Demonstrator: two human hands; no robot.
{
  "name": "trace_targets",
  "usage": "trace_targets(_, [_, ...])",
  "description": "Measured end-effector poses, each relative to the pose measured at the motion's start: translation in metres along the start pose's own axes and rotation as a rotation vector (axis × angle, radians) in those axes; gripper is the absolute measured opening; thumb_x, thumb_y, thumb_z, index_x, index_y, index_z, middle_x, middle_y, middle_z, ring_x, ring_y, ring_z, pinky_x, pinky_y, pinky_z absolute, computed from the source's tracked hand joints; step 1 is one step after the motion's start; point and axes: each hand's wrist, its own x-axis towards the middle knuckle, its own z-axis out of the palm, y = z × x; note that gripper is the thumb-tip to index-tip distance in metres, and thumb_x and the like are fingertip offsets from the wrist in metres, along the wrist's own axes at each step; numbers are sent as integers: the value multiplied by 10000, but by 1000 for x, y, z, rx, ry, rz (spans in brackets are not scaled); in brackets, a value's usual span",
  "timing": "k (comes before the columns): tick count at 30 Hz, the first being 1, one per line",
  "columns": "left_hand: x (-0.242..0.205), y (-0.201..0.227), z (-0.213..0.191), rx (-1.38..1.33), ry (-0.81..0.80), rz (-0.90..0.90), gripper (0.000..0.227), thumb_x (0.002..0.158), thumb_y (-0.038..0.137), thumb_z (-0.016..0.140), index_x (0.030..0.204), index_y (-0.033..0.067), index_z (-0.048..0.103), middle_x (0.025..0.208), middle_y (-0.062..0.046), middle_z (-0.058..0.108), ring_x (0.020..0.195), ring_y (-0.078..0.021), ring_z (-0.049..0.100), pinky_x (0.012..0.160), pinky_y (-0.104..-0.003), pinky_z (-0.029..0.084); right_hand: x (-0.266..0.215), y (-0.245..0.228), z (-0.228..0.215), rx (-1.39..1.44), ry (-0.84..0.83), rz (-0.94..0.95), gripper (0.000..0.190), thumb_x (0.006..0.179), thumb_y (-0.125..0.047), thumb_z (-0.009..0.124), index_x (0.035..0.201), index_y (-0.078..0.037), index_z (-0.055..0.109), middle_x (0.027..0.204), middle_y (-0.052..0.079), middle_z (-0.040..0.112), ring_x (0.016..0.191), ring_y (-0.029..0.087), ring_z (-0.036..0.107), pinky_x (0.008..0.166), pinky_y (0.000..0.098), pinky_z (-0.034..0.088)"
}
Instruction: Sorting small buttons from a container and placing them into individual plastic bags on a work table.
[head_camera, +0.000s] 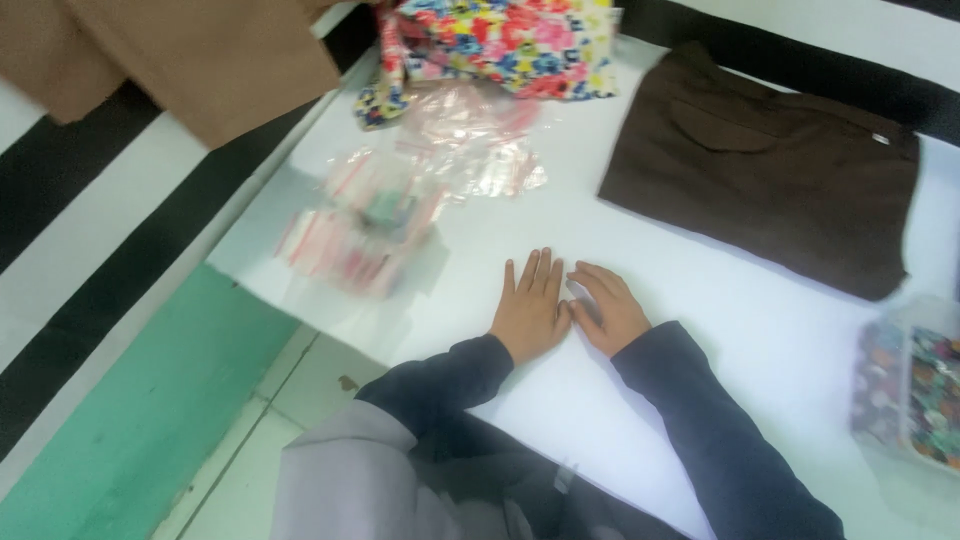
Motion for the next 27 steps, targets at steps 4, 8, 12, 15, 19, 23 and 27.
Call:
trace_targets(4, [26,44,10,-15,-14,121,680,997,337,274,1583,-9,267,1657,-276,215,1566,-380,153,1230,-621,57,-36,34,-15,-102,125,13,390,1030,-270,560,1391,-122,563,1459,108,535,1430,261,458,1193,376,389])
trace_targets(8, [43,91,22,-49,-52,227,664,1003,317,271,1582,-8,252,1662,-277,195,1567,-379,153,1242,-599,81,-73,57,-40,-93,172,146,389,1035,-244,551,1399,-108,542,1481,123,510,1449,266,435,1202,383,378])
trace_targets(12, [48,134,25,-90,-52,312,686,1003,296,311,1597,-17,173,1669,-293,137,1568,-390,132,1253,-555,120,-117,70,-62,-159,233,268,445,1025,-264,568,1438,-112,500,1577,136,413,1499,264,356,1225,377,341])
trace_targets(15, [52,163,34,-177,1,434,708,1000,272,332,1613,-6,112,1670,-316,79,1561,-424,110,1253,-553,131,-144,65,-78,-242,468,151,390,984,-145,603,1355,-27,577,1547,170,445,1470,285,408,1158,335,435])
trace_targets(19, [58,199,47,-299,81,576,666,1010,254,342,1598,-7,171,1660,-323,105,1554,-432,138,1255,-532,150,-168,63,-101,-380,761,63,351,953,-72,614,1296,-6,652,1511,188,484,1427,337,474,1119,344,482])
trace_targets(23, [76,244,73,-495,330,812,617,998,284,420,1540,7,317,1634,-302,219,1542,-424,225,1262,-514,207,-188,79,-138,-658,1038,117,308,955,-217,646,1212,-96,762,1414,171,590,1386,367,513,1210,499,336])
trace_targets(27, [93,299,72,-602,429,924,449,1000,240,465,1386,19,519,1575,-246,402,1498,-405,368,1248,-513,291,-209,116,-184,-759,1064,426,316,997,-345,653,1245,-169,739,1457,106,578,1374,362,491,1157,543,256])
